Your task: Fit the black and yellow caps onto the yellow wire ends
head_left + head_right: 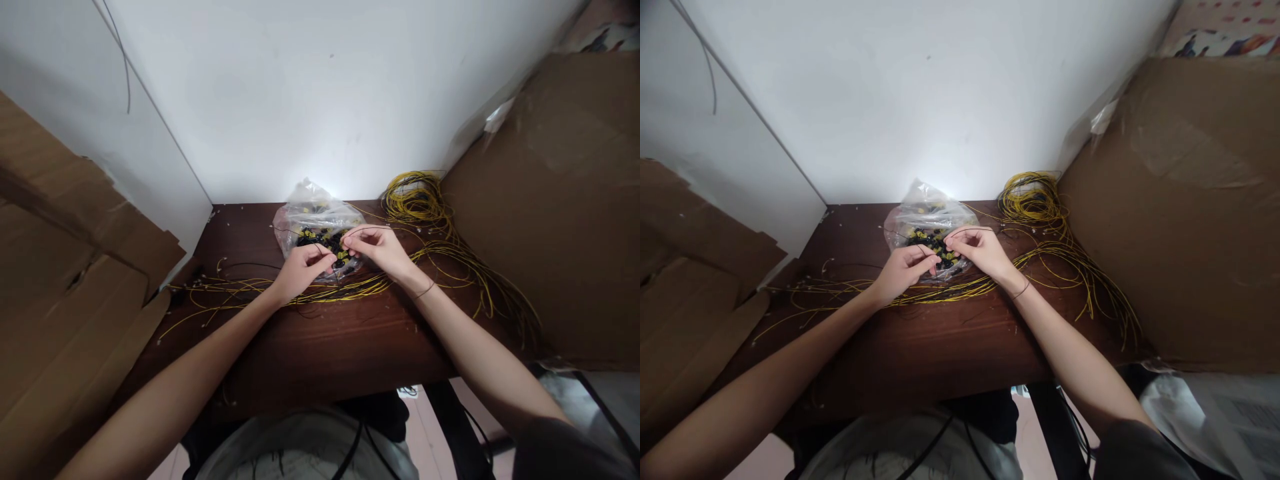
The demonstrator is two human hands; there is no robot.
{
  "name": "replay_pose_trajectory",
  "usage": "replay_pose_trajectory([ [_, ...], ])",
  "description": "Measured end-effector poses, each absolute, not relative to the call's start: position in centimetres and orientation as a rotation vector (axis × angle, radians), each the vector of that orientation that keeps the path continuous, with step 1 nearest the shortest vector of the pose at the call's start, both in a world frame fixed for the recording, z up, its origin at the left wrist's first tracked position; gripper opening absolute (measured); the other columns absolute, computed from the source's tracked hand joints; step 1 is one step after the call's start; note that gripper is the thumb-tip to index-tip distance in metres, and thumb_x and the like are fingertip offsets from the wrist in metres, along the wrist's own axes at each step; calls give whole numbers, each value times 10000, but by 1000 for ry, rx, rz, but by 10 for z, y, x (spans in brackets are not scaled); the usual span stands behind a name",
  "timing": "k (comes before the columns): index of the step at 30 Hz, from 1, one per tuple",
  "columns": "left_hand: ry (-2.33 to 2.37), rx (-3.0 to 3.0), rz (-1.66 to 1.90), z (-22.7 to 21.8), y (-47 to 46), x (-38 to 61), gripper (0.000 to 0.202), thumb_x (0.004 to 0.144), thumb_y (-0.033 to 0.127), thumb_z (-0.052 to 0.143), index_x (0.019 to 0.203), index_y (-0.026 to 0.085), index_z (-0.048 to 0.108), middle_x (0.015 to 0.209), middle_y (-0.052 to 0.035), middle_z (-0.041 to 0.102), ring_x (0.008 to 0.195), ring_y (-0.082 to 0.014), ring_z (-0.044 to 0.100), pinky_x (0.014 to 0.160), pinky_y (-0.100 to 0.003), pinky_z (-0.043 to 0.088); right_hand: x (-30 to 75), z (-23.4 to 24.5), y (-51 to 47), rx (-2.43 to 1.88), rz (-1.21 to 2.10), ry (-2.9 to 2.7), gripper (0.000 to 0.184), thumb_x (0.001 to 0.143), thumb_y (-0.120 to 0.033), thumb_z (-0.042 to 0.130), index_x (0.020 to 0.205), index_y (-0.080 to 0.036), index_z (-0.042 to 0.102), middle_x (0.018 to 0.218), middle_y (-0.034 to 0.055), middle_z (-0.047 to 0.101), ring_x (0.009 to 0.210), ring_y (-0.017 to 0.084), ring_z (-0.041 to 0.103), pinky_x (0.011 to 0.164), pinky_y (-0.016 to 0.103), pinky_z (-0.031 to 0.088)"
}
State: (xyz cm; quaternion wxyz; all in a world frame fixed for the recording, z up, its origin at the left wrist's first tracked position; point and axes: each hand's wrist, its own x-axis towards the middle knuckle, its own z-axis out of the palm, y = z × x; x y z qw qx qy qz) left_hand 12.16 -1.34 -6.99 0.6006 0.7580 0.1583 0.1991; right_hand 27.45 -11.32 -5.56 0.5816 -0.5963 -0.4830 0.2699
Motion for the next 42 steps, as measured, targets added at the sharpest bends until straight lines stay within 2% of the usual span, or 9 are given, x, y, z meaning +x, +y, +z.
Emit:
replay_pose_trajectory([
  [5,363,1773,466,-71,-13,122,209,795,315,569,722,120,589,617,-6,606,450,-40,417,456,-184,339,272,-55,-113,-1401,621,-1208,178,699,-322,697,735,-148,696,723,35,655,578,92,529,561,245,441],
  [13,364,1795,466,-71,-13,122,233,797,332,566,711,116,587,599,-3,596,423,-32,375,419,-176,304,278,-57,-112,-1393,547,-1047,216,695,-362,698,706,-147,677,736,42,652,544,88,508,506,241,413],
  [19,365,1799,455,-72,-12,122,226,801,330,563,721,120,590,608,1,601,414,-30,373,418,-178,297,272,-54,-113,-1439,579,-1221,267,696,-382,693,584,-144,650,754,57,664,591,105,540,569,263,442],
  [27,381,1775,455,-70,-14,122,231,802,325,560,693,122,584,604,1,595,411,-29,371,422,-184,300,279,-56,-112,-1417,497,-995,247,697,-395,692,686,-148,674,685,34,634,526,93,501,487,242,402],
  [32,378,1789,448,-71,-14,121,236,799,327,561,686,121,578,599,2,586,413,-27,363,412,-178,288,274,-56,-113,-1468,596,-1201,283,702,-417,682,673,-136,670,766,57,665,571,99,527,538,249,428],
  [37,382,1783,449,-71,-14,122,233,801,331,557,700,123,580,609,-2,594,425,-32,377,421,-179,301,276,-55,-114,-1504,566,-1195,276,733,-406,656,685,-135,664,648,37,645,543,102,522,545,255,429],
  [42,378,1796,456,-71,-14,122,240,800,340,560,700,123,581,612,-6,597,437,-38,390,423,-178,306,283,-51,-116,-1459,521,-1093,267,717,-414,671,707,-147,669,679,35,650,546,101,521,529,252,432],
])
